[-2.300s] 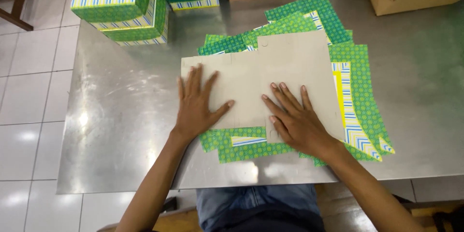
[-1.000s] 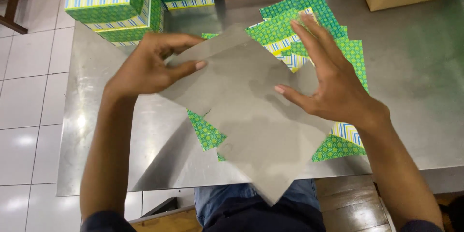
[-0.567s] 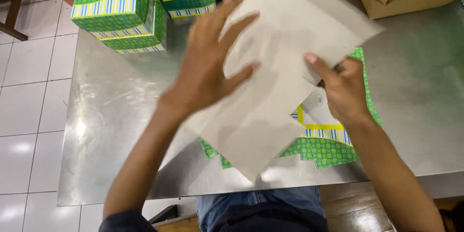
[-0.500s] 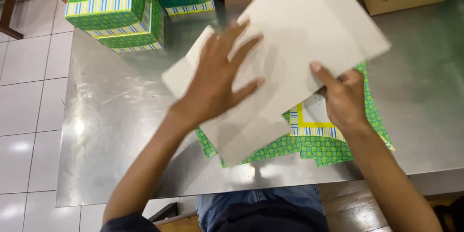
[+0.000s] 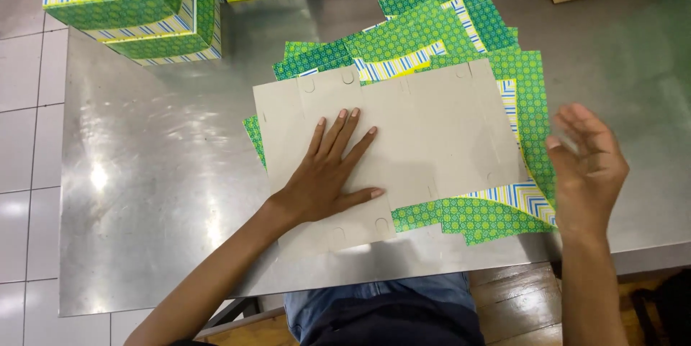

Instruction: The person folds a flat, patterned cardboard sheet into a small box by creasing the sides and tucking the flaps. They place the finished box with others on the table, then pick up another flat sheet to begin the process again.

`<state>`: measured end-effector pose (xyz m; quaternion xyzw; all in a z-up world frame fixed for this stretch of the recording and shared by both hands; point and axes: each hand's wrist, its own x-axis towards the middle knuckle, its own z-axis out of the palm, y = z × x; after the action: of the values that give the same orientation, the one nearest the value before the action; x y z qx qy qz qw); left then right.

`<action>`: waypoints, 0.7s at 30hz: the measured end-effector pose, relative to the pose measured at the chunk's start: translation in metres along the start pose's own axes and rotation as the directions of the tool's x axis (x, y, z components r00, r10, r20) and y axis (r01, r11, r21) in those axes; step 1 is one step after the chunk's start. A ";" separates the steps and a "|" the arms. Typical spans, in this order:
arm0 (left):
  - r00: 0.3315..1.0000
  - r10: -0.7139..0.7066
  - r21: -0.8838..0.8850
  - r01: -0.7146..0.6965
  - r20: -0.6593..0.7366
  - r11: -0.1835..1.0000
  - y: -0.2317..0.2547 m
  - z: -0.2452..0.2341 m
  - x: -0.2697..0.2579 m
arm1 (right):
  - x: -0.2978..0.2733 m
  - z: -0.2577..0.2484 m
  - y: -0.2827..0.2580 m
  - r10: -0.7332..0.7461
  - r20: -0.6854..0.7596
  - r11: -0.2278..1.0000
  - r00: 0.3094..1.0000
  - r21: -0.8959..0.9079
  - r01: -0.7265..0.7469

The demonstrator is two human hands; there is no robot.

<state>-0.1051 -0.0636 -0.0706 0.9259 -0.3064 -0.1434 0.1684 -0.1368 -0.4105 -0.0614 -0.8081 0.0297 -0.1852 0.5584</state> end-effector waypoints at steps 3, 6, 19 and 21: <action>1.000 0.009 -0.047 -0.010 -0.028 0.999 0.001 0.000 0.000 | 0.002 0.024 -0.025 -0.063 0.134 0.982 0.989 -0.168 0.086; 0.999 0.001 -0.049 -0.003 -0.048 0.999 0.002 0.000 -0.002 | -0.004 0.064 -0.022 -0.119 0.467 0.918 0.876 -0.283 0.276; 0.983 -0.097 -0.083 0.085 -0.156 0.993 -0.010 0.000 -0.018 | -0.007 0.081 -0.020 0.031 0.719 0.787 0.694 -0.446 0.427; 0.980 -0.105 -0.086 0.092 -0.168 0.992 -0.012 -0.003 -0.022 | 0.000 0.073 -0.017 0.080 0.664 0.775 0.744 -0.510 0.372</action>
<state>-0.1144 -0.0404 -0.0696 0.9415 -0.2386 -0.0829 0.2231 -0.1156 -0.3393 -0.0680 -0.9557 -0.1757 0.0820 0.2212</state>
